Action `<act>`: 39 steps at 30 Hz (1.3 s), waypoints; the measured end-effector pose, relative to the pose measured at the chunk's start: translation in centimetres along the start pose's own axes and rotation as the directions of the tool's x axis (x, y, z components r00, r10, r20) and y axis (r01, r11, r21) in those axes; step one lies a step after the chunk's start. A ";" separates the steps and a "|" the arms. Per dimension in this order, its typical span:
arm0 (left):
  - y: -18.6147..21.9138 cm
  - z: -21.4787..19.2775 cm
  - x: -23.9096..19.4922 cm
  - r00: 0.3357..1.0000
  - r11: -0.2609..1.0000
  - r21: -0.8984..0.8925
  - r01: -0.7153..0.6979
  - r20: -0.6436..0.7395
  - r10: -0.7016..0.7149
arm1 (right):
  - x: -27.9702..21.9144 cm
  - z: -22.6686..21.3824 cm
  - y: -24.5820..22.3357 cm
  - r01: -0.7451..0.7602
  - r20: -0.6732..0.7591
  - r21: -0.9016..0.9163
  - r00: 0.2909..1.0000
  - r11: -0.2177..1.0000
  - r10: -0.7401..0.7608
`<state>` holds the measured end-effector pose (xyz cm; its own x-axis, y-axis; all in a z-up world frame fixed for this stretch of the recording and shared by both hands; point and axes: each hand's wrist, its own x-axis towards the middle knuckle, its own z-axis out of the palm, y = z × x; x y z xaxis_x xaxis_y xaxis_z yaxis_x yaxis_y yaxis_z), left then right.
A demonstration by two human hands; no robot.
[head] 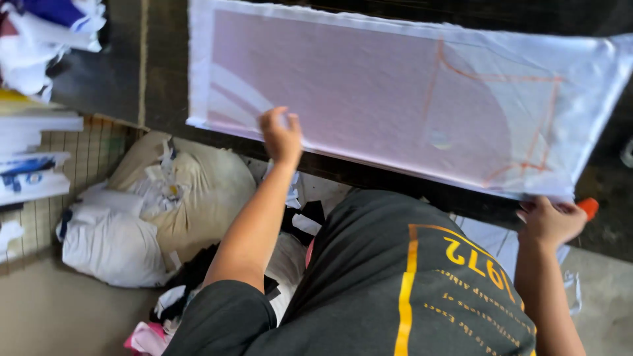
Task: Marking and cutting fabric pieces for garment production using a ruler and scissors
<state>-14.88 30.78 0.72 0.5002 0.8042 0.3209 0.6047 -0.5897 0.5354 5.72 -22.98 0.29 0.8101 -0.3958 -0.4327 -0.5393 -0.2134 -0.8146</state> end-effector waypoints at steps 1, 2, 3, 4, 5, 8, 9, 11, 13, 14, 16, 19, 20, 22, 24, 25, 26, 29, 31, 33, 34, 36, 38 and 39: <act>-4.1 -1.4 1.2 0.999 1.000 0.011 0.018 -0.027 -0.018 | 2.0 -0.4 2.0 0.015 0.031 -0.003 0.999 1.000 -0.015; -8.0 -2.7 2.4 0.925 0.936 -0.030 0.352 -0.144 -0.352 | 4.0 -1.0 3.8 -0.130 0.007 0.201 0.991 0.971 0.131; -11.9 -3.9 3.5 0.729 0.763 -0.112 0.637 -0.234 -0.643 | 6.3 -1.6 5.6 -0.262 0.013 0.396 0.960 0.880 0.280; -15.3 -4.8 4.3 0.717 0.755 -0.121 0.644 -0.247 -0.651 | 5.2 -0.8 4.2 -0.257 0.027 0.389 0.963 0.884 0.268; -18.6 -5.6 5.0 0.622 0.672 -0.073 0.737 -0.318 -0.716 | 4.1 -0.2 2.8 -0.311 0.002 0.307 0.945 0.900 0.326; -21.7 -8.9 7.0 0.427 0.471 -0.091 0.877 -0.302 -0.853 | 1.7 0.9 -0.2 -0.372 -0.080 0.180 0.917 0.910 0.391; -21.5 -10.0 7.8 0.340 0.370 -0.131 0.920 -0.207 -0.917 | 1.2 1.2 -1.0 -0.391 -0.133 0.143 0.903 0.909 0.409; -19.9 -11.5 9.0 0.347 0.364 -0.232 0.902 -0.110 -0.931 | 3.4 0.4 1.1 -0.355 -0.065 0.153 0.928 0.922 0.368; -19.2 -12.2 10.2 0.362 0.347 -0.323 0.880 -0.015 -0.932 | 4.8 -0.1 2.5 -0.328 -0.001 0.161 0.943 0.931 0.332; -19.4 -12.2 10.7 0.356 0.343 -0.270 0.900 -0.001 -0.935 | 5.0 -0.2 2.7 -0.349 0.027 0.205 0.936 0.914 0.352; -21.1 -11.7 11.5 0.343 0.333 -0.218 0.917 0.011 -0.939 | 4.7 -0.1 2.6 -0.371 0.058 0.245 0.928 0.896 0.368; -23.7 -10.9 12.2 0.419 0.413 0.121 0.903 -0.032 -0.907 | 3.0 0.6 1.0 -0.294 -0.042 0.213 0.950 0.932 0.309; -23.2 -11.1 12.5 0.446 0.439 0.129 0.889 -0.031 -0.894 | 2.4 0.8 0.3 -0.293 -0.098 0.230 0.942 0.928 0.322; -22.3 -11.3 13.0 0.471 0.463 0.136 0.876 -0.027 -0.882 | 1.5 1.0 -0.7 -0.288 -0.155 0.246 0.931 0.925 0.331; -21.8 -11.3 13.2 0.476 0.468 0.120 0.875 -0.040 -0.879 | 0.7 1.2 -1.2 -0.268 -0.196 0.226 0.929 0.937 0.313; -21.3 -11.4 13.1 0.474 0.467 0.121 0.876 -0.037 -0.880 | 1.2 0.8 -0.7 -0.267 -0.200 0.224 0.929 0.937 0.312; -20.8 -11.6 13.3 0.487 0.480 0.113 0.870 -0.040 -0.872 | 1.6 0.6 -0.2 -0.255 -0.178 0.220 0.939 0.942 0.296; -19.9 -12.1 13.3 0.498 0.495 0.080 0.865 -0.035 -0.866 | 3.6 -0.3 1.4 -0.271 -0.123 0.269 0.942 0.924 0.312; -19.7 -12.3 13.2 0.497 0.495 0.055 0.867 -0.028 -0.867 | 4.6 -0.8 2.1 -0.299 -0.085 0.322 0.936 0.898 0.342; -19.4 -12.5 13.2 0.466 0.466 -0.023 0.885 -0.009 -0.885 | 5.0 -1.1 2.4 -0.331 -0.018 0.295 0.936 0.896 0.351; -20.6 -12.0 13.0 0.467 0.467 -0.021 0.884 -0.007 -0.884 | 5.1 -1.0 2.5 -0.331 -0.020 0.296 0.936 0.896 0.352; -22.5 -10.4 12.9 0.506 0.505 -0.039 0.862 0.010 -0.863 | 5.2 -1.4 2.7 -0.379 0.034 0.367 0.918 0.849 0.395; -29.0 -8.7 11.8 0.540 0.532 -0.162 0.831 0.008 -0.842 | 2.7 0.3 1.4 -0.286 -0.077 0.191 0.949 0.939 0.305; -31.6 -6.1 11.5 0.560 0.537 -0.291 0.792 -0.007 -0.829 | 2.0 0.2 0.8 -0.205 -0.159 -0.011 0.967 0.979 0.201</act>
